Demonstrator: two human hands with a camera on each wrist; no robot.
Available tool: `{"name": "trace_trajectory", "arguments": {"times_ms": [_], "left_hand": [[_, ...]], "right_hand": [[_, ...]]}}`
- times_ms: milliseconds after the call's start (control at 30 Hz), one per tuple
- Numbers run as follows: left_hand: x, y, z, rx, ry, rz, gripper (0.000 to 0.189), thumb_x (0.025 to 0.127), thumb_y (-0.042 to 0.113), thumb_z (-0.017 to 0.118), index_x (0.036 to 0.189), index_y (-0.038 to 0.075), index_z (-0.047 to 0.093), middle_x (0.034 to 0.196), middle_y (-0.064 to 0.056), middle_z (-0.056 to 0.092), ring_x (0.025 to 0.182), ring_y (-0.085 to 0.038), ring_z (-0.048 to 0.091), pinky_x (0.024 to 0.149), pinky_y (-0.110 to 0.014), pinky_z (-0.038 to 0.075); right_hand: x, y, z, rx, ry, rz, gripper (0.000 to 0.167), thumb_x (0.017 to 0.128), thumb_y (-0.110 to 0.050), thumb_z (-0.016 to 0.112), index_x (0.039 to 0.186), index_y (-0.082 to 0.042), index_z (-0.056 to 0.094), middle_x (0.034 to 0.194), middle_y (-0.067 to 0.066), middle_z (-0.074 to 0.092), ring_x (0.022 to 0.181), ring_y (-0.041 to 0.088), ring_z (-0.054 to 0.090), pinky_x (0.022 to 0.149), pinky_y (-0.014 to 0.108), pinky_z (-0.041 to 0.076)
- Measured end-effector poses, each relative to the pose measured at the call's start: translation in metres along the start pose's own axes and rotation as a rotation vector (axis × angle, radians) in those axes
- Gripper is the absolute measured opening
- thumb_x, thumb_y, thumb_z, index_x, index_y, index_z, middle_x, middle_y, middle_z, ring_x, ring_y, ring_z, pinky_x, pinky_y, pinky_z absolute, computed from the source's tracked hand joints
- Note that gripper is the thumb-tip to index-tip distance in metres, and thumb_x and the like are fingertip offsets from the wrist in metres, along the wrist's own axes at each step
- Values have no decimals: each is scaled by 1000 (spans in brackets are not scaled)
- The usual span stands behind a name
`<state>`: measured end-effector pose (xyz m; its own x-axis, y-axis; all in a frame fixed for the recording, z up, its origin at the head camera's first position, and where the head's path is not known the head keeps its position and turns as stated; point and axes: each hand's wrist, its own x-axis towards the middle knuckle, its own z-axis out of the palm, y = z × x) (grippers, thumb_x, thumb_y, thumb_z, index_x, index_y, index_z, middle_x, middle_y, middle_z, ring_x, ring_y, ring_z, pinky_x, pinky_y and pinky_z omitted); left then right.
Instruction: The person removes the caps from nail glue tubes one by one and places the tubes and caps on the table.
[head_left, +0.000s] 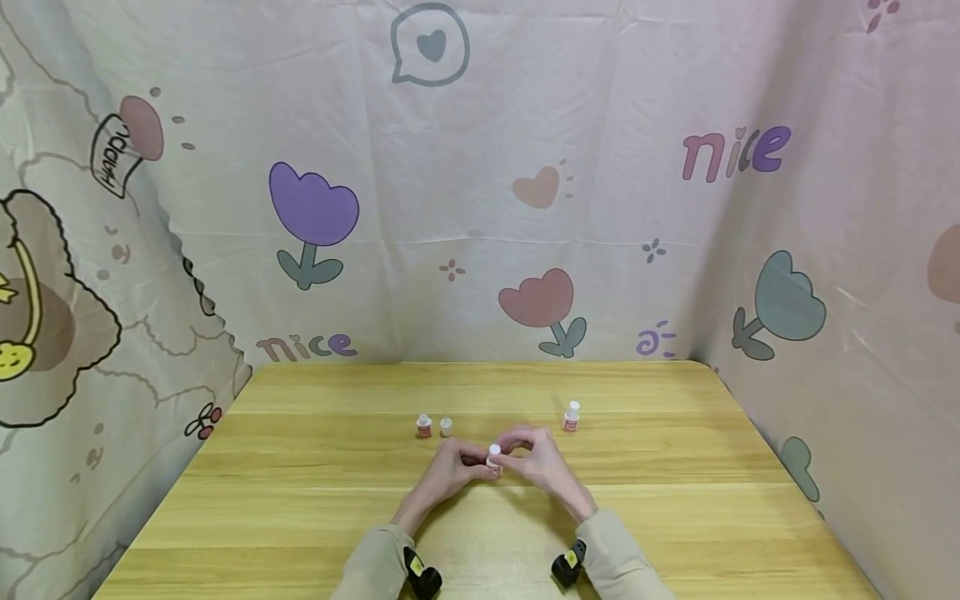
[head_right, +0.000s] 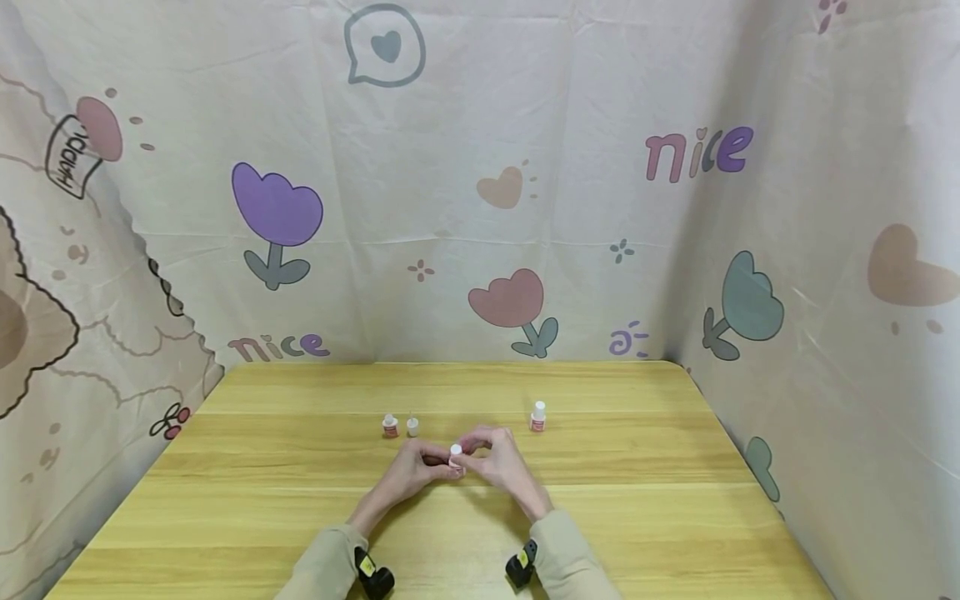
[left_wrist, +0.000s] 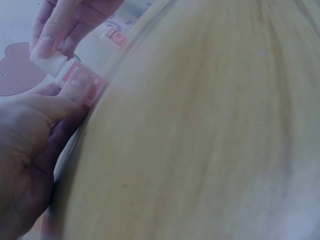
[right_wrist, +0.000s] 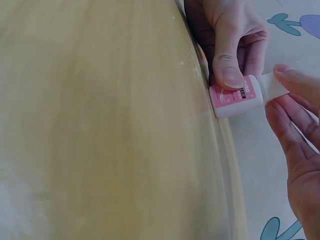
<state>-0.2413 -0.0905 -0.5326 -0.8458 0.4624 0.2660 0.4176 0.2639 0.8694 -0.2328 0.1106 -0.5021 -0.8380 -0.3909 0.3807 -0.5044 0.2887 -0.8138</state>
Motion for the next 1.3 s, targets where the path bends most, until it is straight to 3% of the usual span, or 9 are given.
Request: {"name": "trace_trajectory", "arguments": {"times_ms": [167, 367, 533, 767, 867, 1067, 1200, 1300], "left_hand": [[-1, 0, 0, 1, 13, -6, 17, 83, 14, 82, 99, 9, 81, 92, -9, 80, 79, -1, 70, 71, -18, 57], [-1, 1, 0, 2, 19, -10, 17, 83, 14, 82, 99, 9, 81, 91, -9, 80, 79, -3, 72, 71, -18, 57], [0, 2, 0, 13, 23, -22, 16, 83, 16, 82, 99, 10, 81, 90, -8, 80, 77, -4, 71, 69, -18, 56], [0, 3, 0, 19, 26, -33, 16, 83, 16, 82, 98, 11, 81, 89, -7, 80, 76, -2, 70, 69, -18, 55], [0, 2, 1, 19, 30, -28, 16, 83, 16, 82, 98, 11, 81, 89, -7, 80, 76, -1, 70, 69, -18, 55], [0, 0, 1, 10, 27, -23, 17, 82, 16, 82, 98, 10, 81, 90, -8, 80, 78, -2, 70, 71, -18, 56], [0, 0, 1, 9, 28, -25, 16, 83, 16, 82, 98, 10, 81, 90, -8, 80, 78, -2, 70, 71, -18, 56], [-1, 1, 0, 6, 25, -28, 17, 83, 17, 82, 99, 10, 81, 91, -8, 80, 79, -3, 71, 71, -18, 56]], "right_hand": [[0, 3, 0, 31, 26, 48, 18, 81, -11, 84, 94, -5, 73, 89, 13, 76, 79, 9, 68, 82, 44, 59], [0, 2, -1, 23, 43, 24, 16, 81, -12, 84, 91, -7, 74, 87, 11, 75, 78, 3, 67, 79, 36, 59], [0, 2, -1, 13, 40, -16, 13, 82, -9, 83, 91, -5, 75, 87, 12, 75, 79, 12, 70, 80, 32, 60], [0, 4, 0, 17, 10, -33, 14, 83, 0, 79, 96, 3, 75, 92, 20, 74, 84, 33, 71, 85, 47, 60], [0, 3, 0, 13, 8, -1, 14, 83, 0, 79, 96, 3, 74, 93, 19, 74, 84, 25, 71, 86, 46, 60], [1, -1, -1, -2, 37, 68, 18, 81, -14, 85, 90, -6, 72, 86, 11, 74, 77, 5, 67, 76, 29, 58], [3, -1, 0, -17, 53, 77, 19, 79, -14, 86, 87, -5, 71, 83, 11, 74, 75, 5, 66, 72, 23, 56], [4, 0, 2, -30, 60, 73, 18, 79, -9, 85, 87, -2, 71, 84, 14, 74, 75, 9, 67, 73, 27, 58]]}}
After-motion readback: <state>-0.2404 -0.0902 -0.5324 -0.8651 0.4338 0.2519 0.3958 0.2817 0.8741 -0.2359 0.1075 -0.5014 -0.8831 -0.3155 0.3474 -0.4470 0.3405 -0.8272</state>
